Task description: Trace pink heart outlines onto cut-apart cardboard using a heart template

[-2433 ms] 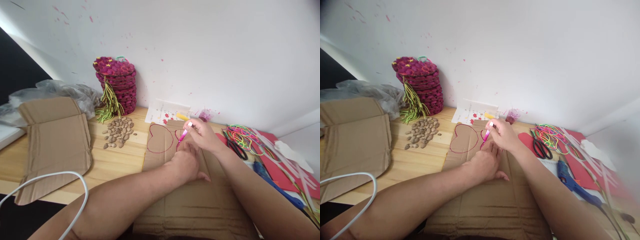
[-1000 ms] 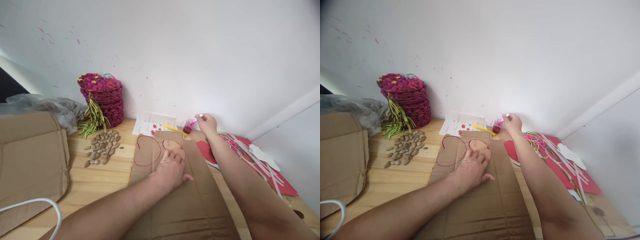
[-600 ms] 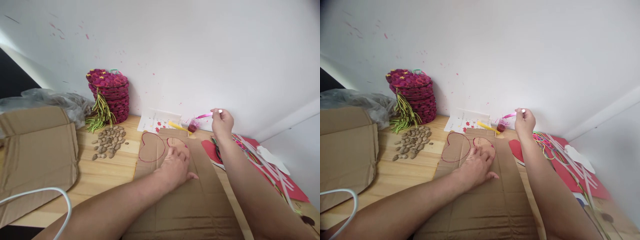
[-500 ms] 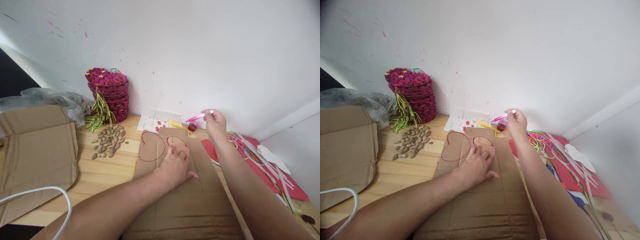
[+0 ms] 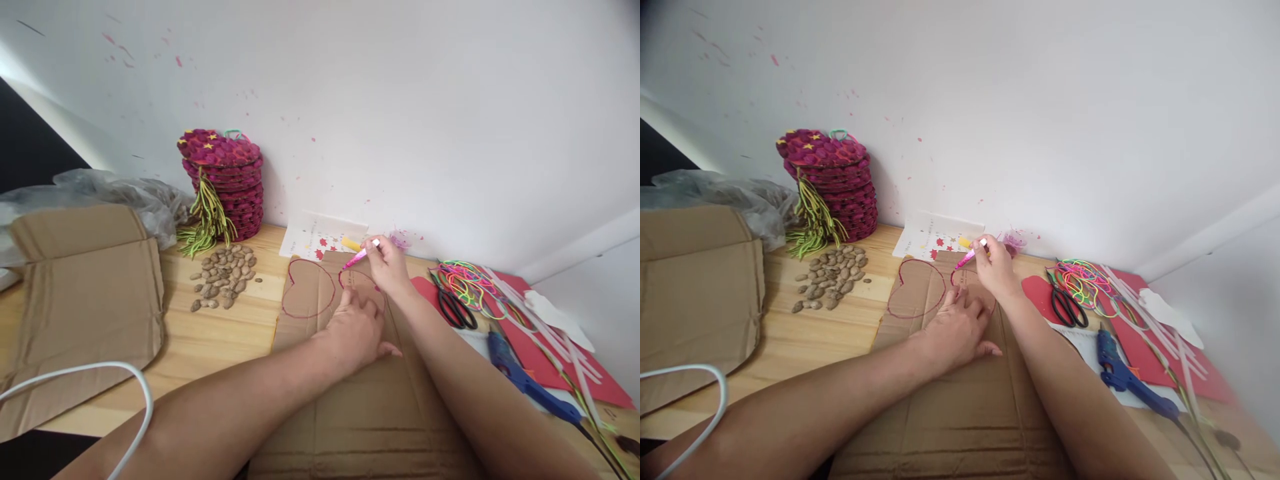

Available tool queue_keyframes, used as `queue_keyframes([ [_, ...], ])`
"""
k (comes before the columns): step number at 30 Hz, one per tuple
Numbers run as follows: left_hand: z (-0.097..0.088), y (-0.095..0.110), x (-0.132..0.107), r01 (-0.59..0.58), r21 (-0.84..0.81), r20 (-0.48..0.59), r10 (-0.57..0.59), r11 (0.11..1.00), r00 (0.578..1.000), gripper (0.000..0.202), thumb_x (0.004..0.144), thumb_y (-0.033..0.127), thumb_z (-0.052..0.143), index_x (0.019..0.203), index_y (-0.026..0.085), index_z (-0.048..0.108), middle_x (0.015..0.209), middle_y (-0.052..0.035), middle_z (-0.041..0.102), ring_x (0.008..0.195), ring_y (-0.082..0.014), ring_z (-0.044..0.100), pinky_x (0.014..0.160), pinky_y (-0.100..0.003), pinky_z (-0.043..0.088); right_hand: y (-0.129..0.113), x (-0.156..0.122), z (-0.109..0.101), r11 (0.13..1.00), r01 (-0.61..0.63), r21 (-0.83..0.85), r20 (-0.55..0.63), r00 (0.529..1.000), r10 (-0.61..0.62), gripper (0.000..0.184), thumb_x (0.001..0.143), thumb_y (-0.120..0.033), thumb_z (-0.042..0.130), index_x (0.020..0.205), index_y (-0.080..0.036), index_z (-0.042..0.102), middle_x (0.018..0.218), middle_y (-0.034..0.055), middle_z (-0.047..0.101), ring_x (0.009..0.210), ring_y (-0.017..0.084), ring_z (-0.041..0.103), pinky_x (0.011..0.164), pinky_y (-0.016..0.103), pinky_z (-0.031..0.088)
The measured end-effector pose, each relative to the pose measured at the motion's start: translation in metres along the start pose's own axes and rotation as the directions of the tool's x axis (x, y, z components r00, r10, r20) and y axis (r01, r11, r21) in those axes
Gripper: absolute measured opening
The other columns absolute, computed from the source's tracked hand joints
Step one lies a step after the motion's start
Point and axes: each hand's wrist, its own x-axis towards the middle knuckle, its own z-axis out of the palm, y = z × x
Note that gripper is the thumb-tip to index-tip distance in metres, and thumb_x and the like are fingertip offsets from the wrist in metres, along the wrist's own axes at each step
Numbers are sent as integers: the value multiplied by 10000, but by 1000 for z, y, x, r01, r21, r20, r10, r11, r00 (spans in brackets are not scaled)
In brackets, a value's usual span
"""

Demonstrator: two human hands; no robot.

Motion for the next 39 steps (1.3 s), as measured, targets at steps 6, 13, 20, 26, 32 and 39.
queue_keyframes([
  [6, 5, 0, 1, -1, 44, -23, 2, 999, 1000, 834, 923, 724, 332, 1385, 72, 570, 1288, -232, 628, 1341, -515, 421, 1108, -627, 221, -4, -2, 3, 999, 30, -43, 24, 999, -29, 278, 955, -460, 456, 889, -236, 607, 864, 52, 678, 807, 226, 577, 697, 336, 405],
  [13, 8, -1, 1, -2, 42, -49, 4, 999, 999, 848, 914, 732, 344, 1380, 63, 576, 1269, -236, 634, 1333, -517, 430, 1112, -622, 212, -7, 0, 3, 996, 52, -76, 29, 998, -50, 256, 948, -440, 459, 864, -237, 590, 851, 50, 677, 781, 226, 585, 729, 351, 412],
  [20, 4, 0, -1, -1, 49, -36, 3, 999, 999, 836, 913, 734, 337, 1380, 85, 581, 1255, -225, 645, 1319, -490, 458, 1113, -615, 232, -4, 1, 4, 995, 58, -82, 31, 998, -56, 256, 948, -447, 448, 870, -245, 584, 884, 52, 687, 810, 234, 600, 761, 362, 425],
  [26, 6, 1, 0, 1, 65, -39, 2, 998, 999, 848, 916, 735, 332, 1403, 78, 556, 1268, -231, 639, 1324, -483, 455, 1116, -624, 231, -5, 0, 4, 994, 60, -89, 43, 997, -56, 254, 949, -434, 450, 864, -242, 591, 910, 57, 685, 851, 240, 604, 788, 368, 424],
  [32, 6, 0, 1, 0, 54, -37, 2, 999, 999, 841, 915, 738, 342, 1412, 93, 551, 1268, -215, 647, 1323, -476, 458, 1112, -611, 243, -7, 0, 4, 995, 56, -78, 60, 997, -51, 269, 962, -438, 438, 878, -242, 603, 888, 46, 688, 828, 227, 608, 797, 360, 433],
  [39, 6, -1, 2, -3, 28, -34, 4, 1000, 999, 842, 913, 734, 359, 1394, 74, 565, 1280, -216, 638, 1332, -497, 428, 1096, -614, 252, 1, 1, 3, 995, 27, -93, 49, 999, -23, 271, 968, -444, 453, 891, -241, 614, 934, 50, 688, 855, 232, 587, 780, 355, 428],
])
